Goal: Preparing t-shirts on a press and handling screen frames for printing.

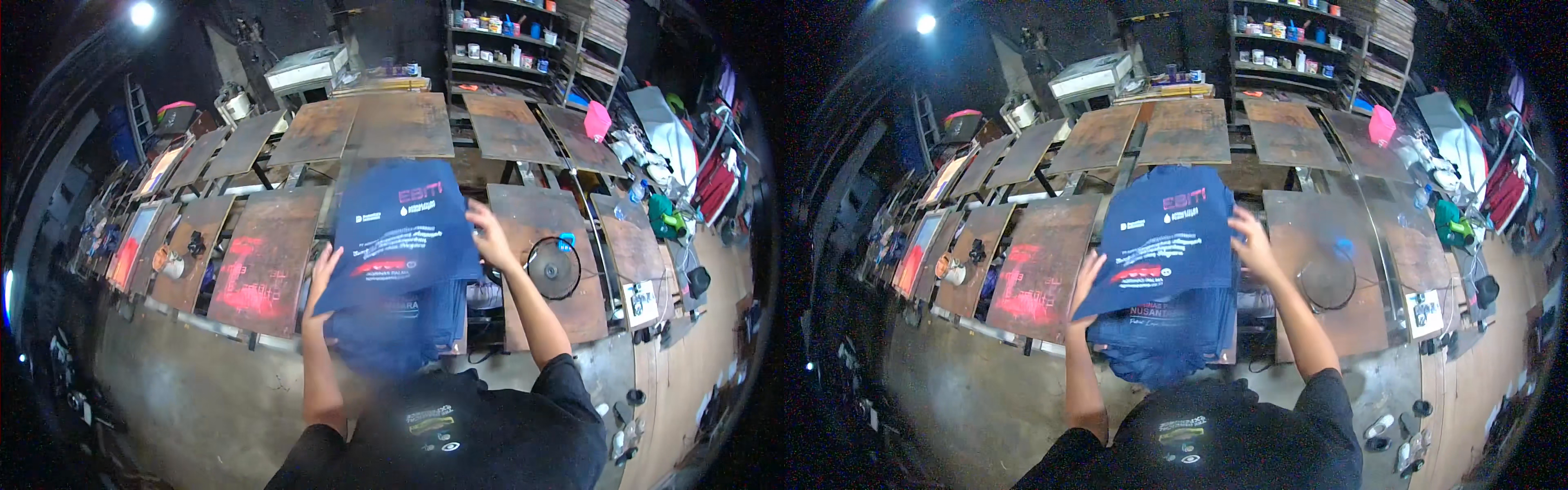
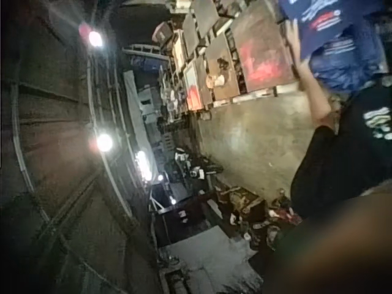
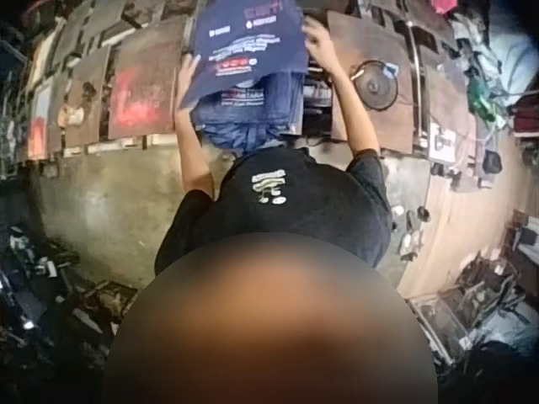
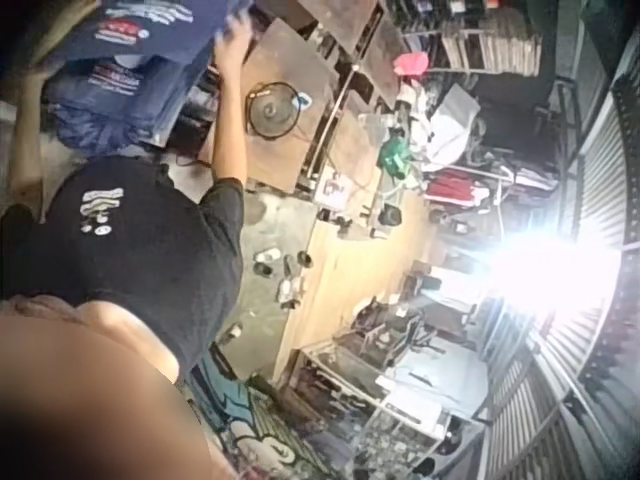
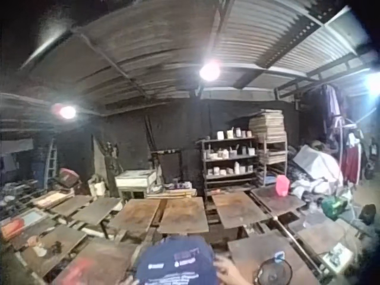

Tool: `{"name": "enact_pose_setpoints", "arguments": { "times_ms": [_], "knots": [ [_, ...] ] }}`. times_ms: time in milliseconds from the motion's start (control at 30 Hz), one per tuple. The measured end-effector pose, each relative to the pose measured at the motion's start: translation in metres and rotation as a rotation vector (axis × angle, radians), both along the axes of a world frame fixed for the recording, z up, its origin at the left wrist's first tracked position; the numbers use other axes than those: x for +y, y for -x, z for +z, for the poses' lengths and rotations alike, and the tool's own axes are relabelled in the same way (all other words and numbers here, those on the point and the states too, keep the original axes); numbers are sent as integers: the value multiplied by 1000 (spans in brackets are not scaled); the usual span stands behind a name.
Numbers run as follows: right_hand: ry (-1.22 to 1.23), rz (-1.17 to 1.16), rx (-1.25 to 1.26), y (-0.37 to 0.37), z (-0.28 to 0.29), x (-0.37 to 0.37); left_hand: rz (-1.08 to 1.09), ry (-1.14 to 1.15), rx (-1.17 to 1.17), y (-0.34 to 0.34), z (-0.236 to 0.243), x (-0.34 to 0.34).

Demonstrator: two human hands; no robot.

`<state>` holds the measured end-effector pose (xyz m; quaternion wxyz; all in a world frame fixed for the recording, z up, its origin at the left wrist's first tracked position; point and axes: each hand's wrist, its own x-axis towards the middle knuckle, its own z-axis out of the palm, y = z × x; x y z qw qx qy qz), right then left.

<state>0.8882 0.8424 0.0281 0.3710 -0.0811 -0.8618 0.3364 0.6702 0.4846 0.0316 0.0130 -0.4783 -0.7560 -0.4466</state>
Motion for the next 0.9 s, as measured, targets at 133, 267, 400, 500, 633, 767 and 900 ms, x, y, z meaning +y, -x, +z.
{"name": "enact_pose_setpoints", "arguments": {
  "times_ms": [133, 267, 400, 500, 633, 767, 900],
  "knots": [
    [259, 111, -351, -14, -68, 11, 89, 92, -18, -21, -84, -20],
    [552, 239, -395, -17, -90, 13, 246, 123, 91, -47, -89, -27],
    [837, 259, -415, -11, -81, 4, 235, 128, -41, -66, -53, -26],
    [733, 239, -465, -3, -84, 5, 313, 103, -127, -73, -53, -23],
    [773, 213, -431, 7, -94, 6, 360, 121, -128, -75, -54, -14],
    [759, 220, -456, 12, -92, 10, 358, 102, -116, -75, -46, 1],
    [462, 124, -479, 14, -86, 19, 257, 80, -129, -75, -31, 20]
  ]
}}
